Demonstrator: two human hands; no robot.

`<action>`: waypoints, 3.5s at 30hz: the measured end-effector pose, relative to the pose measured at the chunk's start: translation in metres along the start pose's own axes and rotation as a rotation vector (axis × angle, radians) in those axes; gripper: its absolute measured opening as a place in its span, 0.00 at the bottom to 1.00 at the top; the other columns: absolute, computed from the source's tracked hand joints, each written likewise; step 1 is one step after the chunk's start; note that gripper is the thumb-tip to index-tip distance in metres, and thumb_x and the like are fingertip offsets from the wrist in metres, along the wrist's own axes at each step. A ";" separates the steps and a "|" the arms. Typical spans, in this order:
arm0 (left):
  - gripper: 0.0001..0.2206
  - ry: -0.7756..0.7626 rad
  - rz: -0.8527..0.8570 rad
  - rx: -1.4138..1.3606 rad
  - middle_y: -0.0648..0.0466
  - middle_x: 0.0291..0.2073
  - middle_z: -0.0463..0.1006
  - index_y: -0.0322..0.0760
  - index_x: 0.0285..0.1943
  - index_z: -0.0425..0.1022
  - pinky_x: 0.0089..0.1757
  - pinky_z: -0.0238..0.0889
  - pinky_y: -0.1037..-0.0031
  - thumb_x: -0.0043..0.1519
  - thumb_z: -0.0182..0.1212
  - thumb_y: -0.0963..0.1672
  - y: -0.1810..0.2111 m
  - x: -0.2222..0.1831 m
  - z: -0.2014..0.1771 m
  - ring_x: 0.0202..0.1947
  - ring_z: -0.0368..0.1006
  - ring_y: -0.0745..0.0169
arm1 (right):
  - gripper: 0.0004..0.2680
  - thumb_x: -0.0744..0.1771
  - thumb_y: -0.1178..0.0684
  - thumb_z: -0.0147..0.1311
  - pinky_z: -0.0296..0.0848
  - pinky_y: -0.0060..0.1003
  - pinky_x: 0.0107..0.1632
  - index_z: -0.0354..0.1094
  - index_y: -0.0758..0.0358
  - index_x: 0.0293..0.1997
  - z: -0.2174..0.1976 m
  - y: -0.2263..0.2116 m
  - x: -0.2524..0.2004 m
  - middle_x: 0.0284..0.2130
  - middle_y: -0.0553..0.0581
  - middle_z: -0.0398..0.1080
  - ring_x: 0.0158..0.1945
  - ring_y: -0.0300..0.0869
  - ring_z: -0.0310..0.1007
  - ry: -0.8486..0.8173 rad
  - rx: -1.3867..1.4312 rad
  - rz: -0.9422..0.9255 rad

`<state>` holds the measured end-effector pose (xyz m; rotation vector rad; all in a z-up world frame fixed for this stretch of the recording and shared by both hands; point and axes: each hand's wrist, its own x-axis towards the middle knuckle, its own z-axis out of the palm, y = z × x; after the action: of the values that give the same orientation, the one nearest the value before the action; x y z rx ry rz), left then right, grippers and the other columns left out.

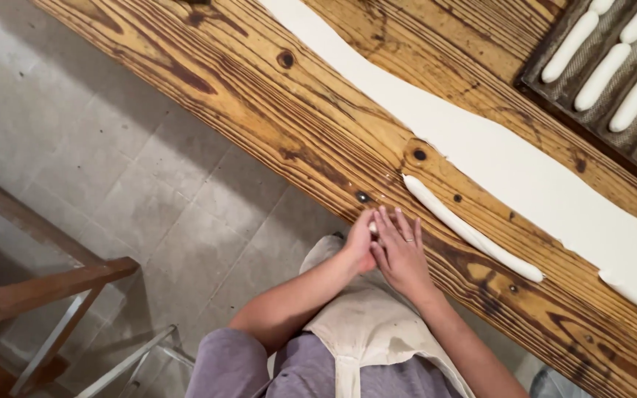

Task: Tearing pieces of dough from a sheet, rolling them into long cylinders, and arranging them on a baking tray.

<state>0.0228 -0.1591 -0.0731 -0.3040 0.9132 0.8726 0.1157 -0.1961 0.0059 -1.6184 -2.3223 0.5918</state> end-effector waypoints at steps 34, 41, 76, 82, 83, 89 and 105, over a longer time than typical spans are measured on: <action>0.27 -0.703 1.523 2.331 0.48 0.64 0.67 0.51 0.75 0.64 0.64 0.44 0.44 0.64 0.50 0.52 0.030 0.021 0.035 0.65 0.62 0.49 | 0.18 0.71 0.33 0.32 0.83 0.31 0.41 0.64 0.55 0.51 -0.020 0.192 0.019 0.31 0.59 0.76 0.35 0.43 0.82 1.275 1.337 0.459; 0.25 -0.446 1.518 2.163 0.45 0.63 0.65 0.47 0.71 0.69 0.59 0.50 0.56 0.62 0.58 0.48 0.096 0.044 0.049 0.63 0.60 0.46 | 0.18 0.72 0.42 0.31 0.80 0.29 0.33 0.67 0.66 0.46 0.008 0.201 0.030 0.26 0.62 0.75 0.28 0.42 0.81 1.103 1.114 0.507; 0.14 -0.277 1.709 1.865 0.48 0.56 0.60 0.40 0.57 0.70 0.58 0.48 0.60 0.62 0.55 0.45 0.141 0.073 0.046 0.53 0.56 0.45 | 0.21 0.71 0.40 0.41 0.70 0.46 0.62 0.61 0.79 0.53 0.009 0.212 0.031 0.46 0.68 0.64 0.53 0.57 0.73 1.027 0.527 0.018; 0.14 -0.312 1.460 1.907 0.42 0.57 0.57 0.33 0.55 0.67 0.53 0.49 0.53 0.63 0.51 0.45 0.140 0.047 0.056 0.53 0.55 0.43 | 0.12 0.69 0.51 0.41 0.73 0.45 0.55 0.59 0.68 0.54 -0.020 0.196 0.043 0.46 0.63 0.66 0.50 0.53 0.69 1.125 0.713 0.167; 0.16 -0.331 1.494 1.875 0.42 0.55 0.57 0.32 0.55 0.67 0.53 0.49 0.53 0.67 0.46 0.48 0.139 0.044 0.058 0.53 0.55 0.43 | 0.13 0.68 0.50 0.41 0.73 0.43 0.57 0.59 0.65 0.55 -0.017 0.192 0.035 0.46 0.62 0.67 0.51 0.50 0.70 1.064 0.887 0.217; 0.22 -0.361 1.536 1.795 0.44 0.55 0.57 0.31 0.54 0.68 0.54 0.49 0.55 0.72 0.37 0.53 0.137 0.038 0.058 0.53 0.55 0.46 | 0.18 0.72 0.37 0.37 0.70 0.42 0.65 0.58 0.61 0.58 0.004 0.145 -0.008 0.52 0.59 0.69 0.58 0.49 0.71 0.984 1.180 0.343; 0.22 -0.369 1.449 1.715 0.45 0.56 0.56 0.32 0.57 0.69 0.58 0.48 0.54 0.72 0.39 0.53 0.142 0.045 0.058 0.54 0.53 0.47 | 0.25 0.73 0.35 0.38 0.55 0.51 0.76 0.46 0.65 0.72 -0.017 0.224 0.062 0.66 0.65 0.56 0.72 0.52 0.58 1.113 0.552 0.154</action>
<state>-0.0391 -0.0128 -0.0569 2.1438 1.1415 0.9774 0.2878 -0.0674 -0.0846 -1.3225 -1.1123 0.2057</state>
